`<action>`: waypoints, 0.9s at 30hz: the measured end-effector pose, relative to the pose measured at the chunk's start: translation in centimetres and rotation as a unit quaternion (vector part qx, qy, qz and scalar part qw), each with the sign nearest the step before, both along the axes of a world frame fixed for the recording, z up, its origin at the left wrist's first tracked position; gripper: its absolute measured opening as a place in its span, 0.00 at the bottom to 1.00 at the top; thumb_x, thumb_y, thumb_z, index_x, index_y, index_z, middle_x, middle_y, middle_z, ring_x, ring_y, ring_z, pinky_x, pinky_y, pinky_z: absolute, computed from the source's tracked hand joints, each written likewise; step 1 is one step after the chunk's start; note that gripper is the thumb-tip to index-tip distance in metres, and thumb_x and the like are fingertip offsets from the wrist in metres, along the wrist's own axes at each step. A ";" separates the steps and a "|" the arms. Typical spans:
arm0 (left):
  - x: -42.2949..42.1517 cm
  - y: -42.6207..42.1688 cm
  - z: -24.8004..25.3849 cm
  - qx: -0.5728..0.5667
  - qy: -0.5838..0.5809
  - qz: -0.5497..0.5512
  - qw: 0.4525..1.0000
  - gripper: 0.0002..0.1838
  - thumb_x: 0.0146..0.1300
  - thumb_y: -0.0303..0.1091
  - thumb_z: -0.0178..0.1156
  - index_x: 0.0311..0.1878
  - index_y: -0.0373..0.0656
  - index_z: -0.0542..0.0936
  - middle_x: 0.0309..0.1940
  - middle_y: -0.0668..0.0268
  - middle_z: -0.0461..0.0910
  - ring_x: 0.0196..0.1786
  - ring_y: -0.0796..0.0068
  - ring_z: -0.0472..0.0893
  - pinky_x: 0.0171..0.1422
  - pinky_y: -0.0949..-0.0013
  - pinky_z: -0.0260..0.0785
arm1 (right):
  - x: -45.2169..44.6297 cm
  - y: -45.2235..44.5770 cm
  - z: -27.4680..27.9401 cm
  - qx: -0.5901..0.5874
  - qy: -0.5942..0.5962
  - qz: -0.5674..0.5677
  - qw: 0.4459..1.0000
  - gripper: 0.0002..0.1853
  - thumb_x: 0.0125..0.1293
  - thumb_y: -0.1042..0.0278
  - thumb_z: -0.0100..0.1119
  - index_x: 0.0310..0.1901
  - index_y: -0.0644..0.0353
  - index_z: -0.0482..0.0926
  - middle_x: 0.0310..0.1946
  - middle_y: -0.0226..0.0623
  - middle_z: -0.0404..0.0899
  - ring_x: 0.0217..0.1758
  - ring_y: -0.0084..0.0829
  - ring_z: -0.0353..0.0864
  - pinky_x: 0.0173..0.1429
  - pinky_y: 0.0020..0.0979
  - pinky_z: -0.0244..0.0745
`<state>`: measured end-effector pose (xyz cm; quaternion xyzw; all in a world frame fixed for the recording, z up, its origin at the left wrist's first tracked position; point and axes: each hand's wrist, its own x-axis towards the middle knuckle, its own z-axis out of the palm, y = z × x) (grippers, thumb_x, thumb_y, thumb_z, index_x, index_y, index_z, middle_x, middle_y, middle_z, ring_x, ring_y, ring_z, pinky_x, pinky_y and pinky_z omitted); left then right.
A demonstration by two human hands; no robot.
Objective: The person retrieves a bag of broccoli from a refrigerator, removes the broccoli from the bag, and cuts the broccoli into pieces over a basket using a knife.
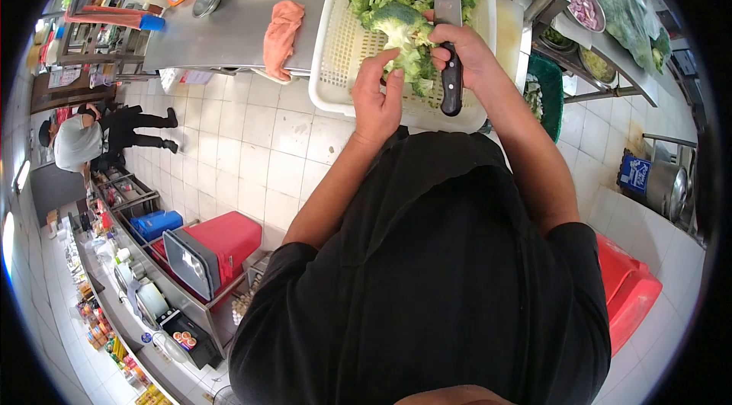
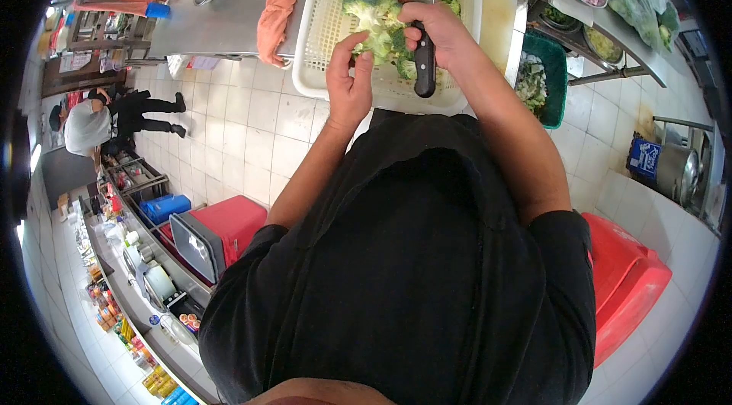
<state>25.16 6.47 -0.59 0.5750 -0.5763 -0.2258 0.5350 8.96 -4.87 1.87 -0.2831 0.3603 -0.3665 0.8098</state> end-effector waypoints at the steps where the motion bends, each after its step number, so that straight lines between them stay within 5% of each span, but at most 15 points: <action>1: -0.1 0.0 -0.1 -0.004 -0.001 0.000 1.000 0.13 0.70 0.28 0.57 0.56 0.40 0.79 0.42 0.57 0.79 0.40 0.64 0.79 0.42 0.66 0.71 | -0.1 0.3 0.8 -0.022 0.057 0.001 0.998 0.25 0.60 0.77 0.59 0.61 0.61 0.73 0.26 0.25 0.70 0.18 0.18 0.67 0.22 0.26 0.66; 5: -0.3 0.0 -0.8 -0.032 -0.004 0.002 0.999 0.13 0.72 0.28 0.56 0.57 0.39 0.78 0.41 0.60 0.79 0.39 0.69 0.77 0.41 0.69 0.70 | 0.2 1.3 1.5 -0.118 0.160 -0.007 0.980 0.26 0.60 0.78 0.56 0.62 0.61 0.73 0.26 0.26 0.73 0.17 0.17 0.66 0.21 0.25 0.66; 10: -0.3 -0.4 1.2 0.045 0.187 0.009 0.981 0.14 0.77 0.32 0.51 0.61 0.41 0.75 0.33 0.74 0.72 0.34 0.86 0.69 0.39 0.76 0.68 | -1.1 1.8 1.3 -0.079 0.018 0.008 0.997 0.28 0.59 0.79 0.56 0.64 0.61 0.73 0.23 0.26 0.73 0.17 0.16 0.66 0.22 0.24 0.66; 15: 1.7 -1.1 0.9 0.058 0.310 0.004 0.949 0.15 0.78 0.36 0.48 0.61 0.43 0.73 0.41 0.65 0.80 0.35 0.76 0.77 0.40 0.70 0.74 | -2.3 2.5 2.7 -0.190 0.220 0.044 0.956 0.23 0.64 0.70 0.63 0.62 0.62 0.77 0.32 0.30 0.80 0.16 0.16 0.65 0.23 0.24 0.67; 16: 1.9 -1.0 1.3 0.066 0.359 -0.009 0.931 0.15 0.78 0.37 0.47 0.61 0.44 0.73 0.41 0.64 0.80 0.34 0.75 0.77 0.39 0.69 0.74 | -2.2 2.4 2.2 -0.214 0.264 0.015 0.940 0.23 0.67 0.61 0.67 0.60 0.62 0.80 0.31 0.30 0.80 0.15 0.17 0.65 0.22 0.24 0.66; 19: 2.2 -1.0 1.7 0.080 0.458 -0.052 0.884 0.16 0.79 0.39 0.43 0.62 0.45 0.70 0.45 0.59 0.81 0.32 0.70 0.77 0.36 0.66 0.73 | -2.8 2.1 2.3 -0.279 0.320 -0.013 0.905 0.26 0.68 0.54 0.65 0.61 0.64 0.79 0.25 0.26 0.74 0.17 0.19 0.70 0.21 0.26 0.69; 22: 2.2 -0.7 1.8 0.094 0.511 -0.085 0.850 0.18 0.80 0.43 0.39 0.62 0.44 0.69 0.47 0.56 0.80 0.32 0.64 0.77 0.37 0.61 0.72 | -3.6 1.1 1.9 -0.262 0.341 0.033 0.902 0.24 0.72 0.52 0.61 0.60 0.62 0.80 0.28 0.28 0.78 0.18 0.19 0.72 0.23 0.26 0.71; 27: 1.5 -0.2 1.9 0.138 0.594 -0.123 0.783 0.23 0.80 0.48 0.34 0.62 0.45 0.71 0.48 0.58 0.80 0.34 0.65 0.77 0.35 0.63 0.69 | -2.5 1.8 2.0 -0.281 0.214 0.020 0.935 0.20 0.76 0.57 0.55 0.61 0.59 0.80 0.36 0.31 0.84 0.19 0.15 0.70 0.24 0.21 0.67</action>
